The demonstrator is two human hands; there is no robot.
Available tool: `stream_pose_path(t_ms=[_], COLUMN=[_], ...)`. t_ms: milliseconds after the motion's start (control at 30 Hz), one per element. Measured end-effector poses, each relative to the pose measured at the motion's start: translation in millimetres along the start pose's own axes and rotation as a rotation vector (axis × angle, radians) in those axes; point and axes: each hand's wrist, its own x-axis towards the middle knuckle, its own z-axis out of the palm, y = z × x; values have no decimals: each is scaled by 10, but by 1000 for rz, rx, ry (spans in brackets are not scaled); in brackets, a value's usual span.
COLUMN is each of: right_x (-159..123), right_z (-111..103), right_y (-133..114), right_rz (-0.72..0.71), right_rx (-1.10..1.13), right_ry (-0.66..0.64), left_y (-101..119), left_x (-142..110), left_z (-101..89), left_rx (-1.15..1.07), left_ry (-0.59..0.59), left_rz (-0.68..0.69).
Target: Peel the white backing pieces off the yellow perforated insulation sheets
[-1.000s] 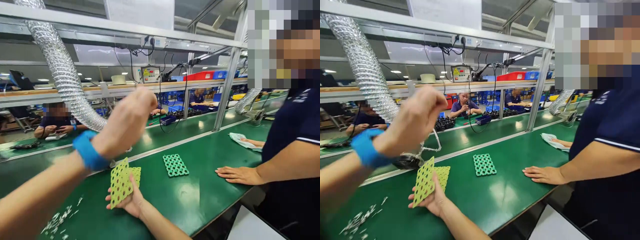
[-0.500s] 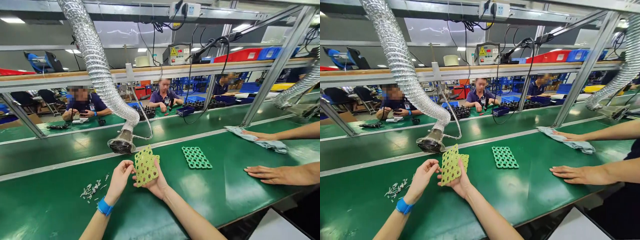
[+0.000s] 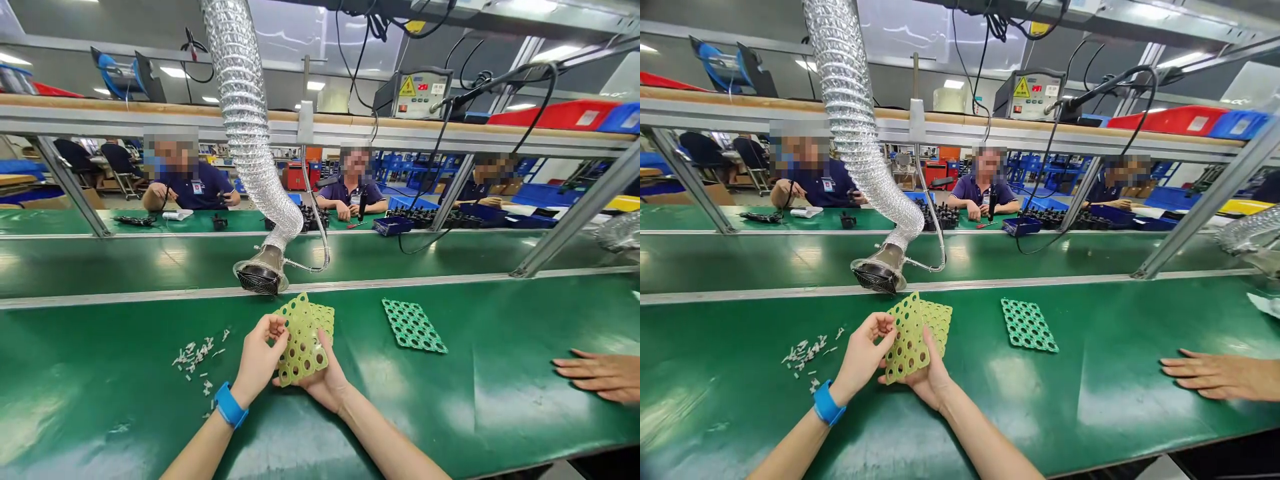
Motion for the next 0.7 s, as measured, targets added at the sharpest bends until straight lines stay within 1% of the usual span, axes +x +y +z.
stream_pose_path(t_ms=[233,333,400,533,600,700], right_x=[-6,-16,-19,-20,-22,-29], right_z=[16,10,8,15,22,34], right_y=[13,12,16,30,38,45], right_rz=[26,30,31,38,41,42], right_rx=[-15,-30,-43,-53,-48,-50], right_ry=[-27,-33,-33,-40,-32,-25], left_y=[-25,-13,4,49,69,90], left_x=[27,21,13,8,17,32], left_z=[-45,-57,-59,-56,-54,-50], left_rx=[-47,-91,-110,-131,-146,-152], left_ry=[-3,15,20,-9,-28,-40], left_rz=[-26,-44,-67,-139,-136,-96])
